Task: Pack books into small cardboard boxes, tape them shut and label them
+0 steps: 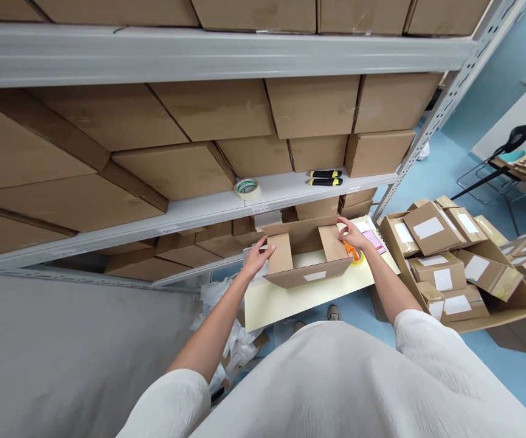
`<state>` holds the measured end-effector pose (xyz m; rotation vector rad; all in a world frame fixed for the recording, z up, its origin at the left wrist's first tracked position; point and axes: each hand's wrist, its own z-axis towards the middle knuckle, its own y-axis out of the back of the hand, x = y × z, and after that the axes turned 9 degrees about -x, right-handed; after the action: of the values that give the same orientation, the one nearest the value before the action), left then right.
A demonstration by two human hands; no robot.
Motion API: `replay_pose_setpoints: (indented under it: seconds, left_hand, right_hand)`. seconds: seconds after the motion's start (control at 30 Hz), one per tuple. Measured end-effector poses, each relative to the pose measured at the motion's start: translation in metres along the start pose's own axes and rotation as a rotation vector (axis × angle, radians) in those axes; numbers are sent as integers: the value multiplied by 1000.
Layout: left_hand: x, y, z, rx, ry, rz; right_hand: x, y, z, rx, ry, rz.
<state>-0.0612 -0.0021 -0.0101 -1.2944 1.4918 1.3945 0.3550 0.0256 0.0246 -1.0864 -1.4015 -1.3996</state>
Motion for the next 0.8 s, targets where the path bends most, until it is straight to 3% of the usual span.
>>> replay_pose_setpoints:
  seconds: [0.1, 0.27, 0.4, 0.5, 0.67, 0.8]
  left_hand:
    - [9, 12, -3, 28, -34, -73]
    - [21, 46, -20, 357, -20, -81]
    - [17, 59, -38, 492, -45, -34]
    - [9, 55, -44, 472, -61, -34]
    - [-4, 38, -45, 285, -111, -66]
    - [-7, 34, -41, 234, -161, -42]
  right_hand:
    - [-6, 3, 1, 23, 6, 55]
    - [-11, 7, 2, 60, -6, 148]
    - [-12, 7, 3, 35, -26, 149]
    - [-14, 8, 3, 40, -66, 153]
    - [-21, 11, 3, 43, -88, 174]
    - [-20, 12, 1, 49, -87, 135]
